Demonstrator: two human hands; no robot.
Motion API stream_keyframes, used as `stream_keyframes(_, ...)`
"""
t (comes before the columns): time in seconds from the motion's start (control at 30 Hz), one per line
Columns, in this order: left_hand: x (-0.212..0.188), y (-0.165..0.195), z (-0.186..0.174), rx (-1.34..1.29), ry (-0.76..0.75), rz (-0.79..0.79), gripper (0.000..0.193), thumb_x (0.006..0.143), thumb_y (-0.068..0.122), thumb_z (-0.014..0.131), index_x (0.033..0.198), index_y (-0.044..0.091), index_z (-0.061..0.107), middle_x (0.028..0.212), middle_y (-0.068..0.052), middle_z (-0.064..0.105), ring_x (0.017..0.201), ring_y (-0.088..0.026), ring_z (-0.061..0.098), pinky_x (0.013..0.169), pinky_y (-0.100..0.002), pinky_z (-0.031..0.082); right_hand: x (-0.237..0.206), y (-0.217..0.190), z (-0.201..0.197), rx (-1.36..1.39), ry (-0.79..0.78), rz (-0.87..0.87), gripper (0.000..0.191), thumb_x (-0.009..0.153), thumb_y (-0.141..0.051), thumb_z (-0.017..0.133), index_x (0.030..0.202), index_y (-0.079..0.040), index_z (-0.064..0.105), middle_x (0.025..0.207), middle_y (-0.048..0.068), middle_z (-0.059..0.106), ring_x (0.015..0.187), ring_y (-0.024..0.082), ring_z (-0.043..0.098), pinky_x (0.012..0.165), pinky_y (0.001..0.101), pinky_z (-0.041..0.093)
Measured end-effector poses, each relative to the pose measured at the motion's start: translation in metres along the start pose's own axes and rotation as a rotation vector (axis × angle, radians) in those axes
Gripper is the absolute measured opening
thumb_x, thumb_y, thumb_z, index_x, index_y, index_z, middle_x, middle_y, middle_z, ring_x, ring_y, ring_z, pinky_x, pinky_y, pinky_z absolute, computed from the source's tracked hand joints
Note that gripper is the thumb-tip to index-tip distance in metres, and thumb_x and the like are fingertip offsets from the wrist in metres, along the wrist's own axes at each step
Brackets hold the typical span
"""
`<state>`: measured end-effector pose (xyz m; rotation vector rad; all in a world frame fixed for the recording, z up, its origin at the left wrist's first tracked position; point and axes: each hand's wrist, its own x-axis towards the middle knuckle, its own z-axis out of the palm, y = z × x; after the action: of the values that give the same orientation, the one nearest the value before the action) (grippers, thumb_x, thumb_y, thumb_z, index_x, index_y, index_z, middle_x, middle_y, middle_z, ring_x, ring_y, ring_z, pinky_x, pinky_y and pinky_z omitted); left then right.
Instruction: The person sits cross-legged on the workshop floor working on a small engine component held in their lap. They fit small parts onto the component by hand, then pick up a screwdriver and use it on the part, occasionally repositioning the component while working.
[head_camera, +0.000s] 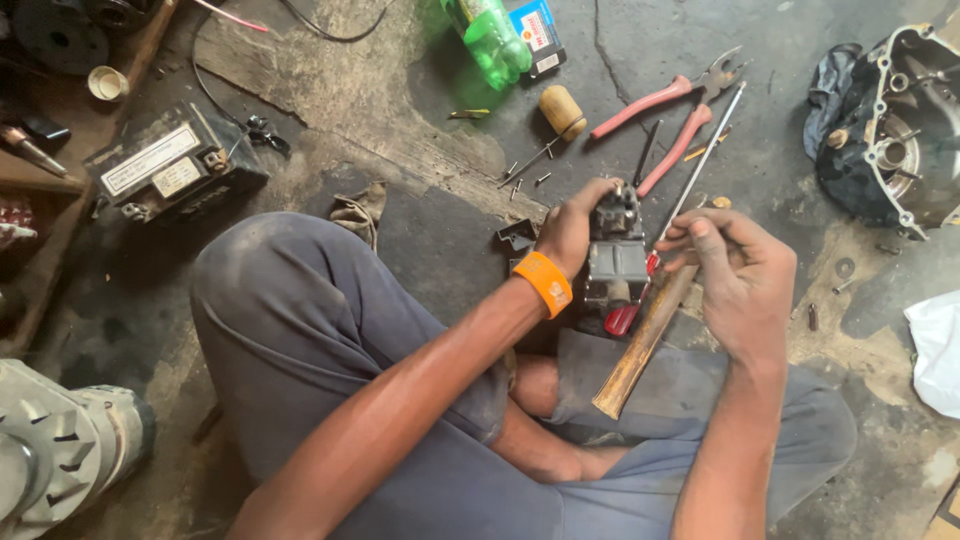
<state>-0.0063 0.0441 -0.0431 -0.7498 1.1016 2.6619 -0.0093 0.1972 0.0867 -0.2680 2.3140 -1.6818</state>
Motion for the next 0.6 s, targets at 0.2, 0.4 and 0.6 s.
stream_keyframes(0.2,0.000,0.002,0.000,-0.349,-0.156,-0.228,0.031,0.099,0.039,0.051,0.092,0.013,0.066,0.078,-0.003,0.068,0.067,-0.017,0.067,0.066,-0.034,0.058,-0.002,-0.003,0.008,-0.010,-0.030,0.057,0.016,0.106,-0.004,0.061,0.116,0.007,0.068,0.100,0.009,0.070,0.084,0.011,0.067,0.073,0.0246,0.058)
stream_keyframes(0.4,-0.020,0.023,0.011,-0.431,-0.300,-0.341,0.038,0.100,0.042,0.047,0.092,0.008,0.064,0.078,-0.010,0.069,0.064,-0.023,0.071,0.062,-0.040,0.062,-0.005,-0.015,0.011,0.008,-0.033,0.031,0.013,0.103,0.001,0.064,0.114,0.007,0.069,0.102,0.004,0.064,0.080,0.008,0.062,0.066,0.0218,0.055)
stream_keyframes(0.6,-0.027,0.025,0.012,-0.423,-0.234,-0.385,0.043,0.099,0.046,0.045,0.094,0.008,0.065,0.080,-0.010,0.070,0.064,-0.022,0.071,0.062,-0.039,0.062,-0.007,-0.021,0.012,-0.048,-0.035,-0.034,0.013,0.103,0.004,0.064,0.114,0.007,0.070,0.111,0.004,0.064,0.085,0.007,0.062,0.072,0.0208,0.051)
